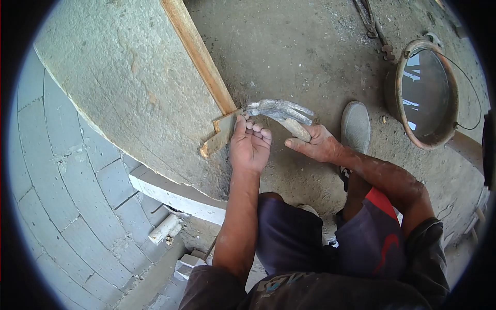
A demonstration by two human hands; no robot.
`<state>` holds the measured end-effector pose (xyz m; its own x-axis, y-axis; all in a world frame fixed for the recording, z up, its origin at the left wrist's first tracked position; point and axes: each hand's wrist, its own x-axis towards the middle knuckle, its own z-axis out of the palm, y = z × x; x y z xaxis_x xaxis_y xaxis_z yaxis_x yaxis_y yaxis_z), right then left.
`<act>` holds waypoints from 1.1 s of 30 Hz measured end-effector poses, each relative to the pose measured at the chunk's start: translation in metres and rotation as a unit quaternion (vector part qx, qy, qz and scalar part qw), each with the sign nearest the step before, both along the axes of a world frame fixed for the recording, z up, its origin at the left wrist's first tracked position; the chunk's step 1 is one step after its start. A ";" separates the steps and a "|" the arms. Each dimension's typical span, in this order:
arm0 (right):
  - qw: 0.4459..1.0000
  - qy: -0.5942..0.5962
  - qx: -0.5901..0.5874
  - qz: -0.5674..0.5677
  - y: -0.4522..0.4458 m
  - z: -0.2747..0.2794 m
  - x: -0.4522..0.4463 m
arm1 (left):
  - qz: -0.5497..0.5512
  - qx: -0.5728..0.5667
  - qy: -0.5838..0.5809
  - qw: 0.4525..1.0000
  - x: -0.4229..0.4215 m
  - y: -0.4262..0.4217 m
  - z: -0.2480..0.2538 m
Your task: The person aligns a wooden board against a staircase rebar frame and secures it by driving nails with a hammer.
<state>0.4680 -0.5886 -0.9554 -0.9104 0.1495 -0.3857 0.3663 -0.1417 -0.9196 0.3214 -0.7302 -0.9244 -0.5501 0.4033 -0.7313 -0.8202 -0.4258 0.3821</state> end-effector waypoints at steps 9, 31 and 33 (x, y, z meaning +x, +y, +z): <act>0.998 0.035 0.014 -0.040 -0.012 -0.019 -0.002 | 0.008 0.017 -0.020 1.000 -0.003 0.002 0.003; 0.998 -0.061 0.022 -0.006 0.011 -0.013 0.015 | -0.244 -0.317 0.276 0.874 0.046 -0.007 0.094; 0.990 -0.126 0.070 -0.006 0.018 -0.011 0.022 | -0.231 -0.397 0.505 0.730 0.061 -0.036 0.143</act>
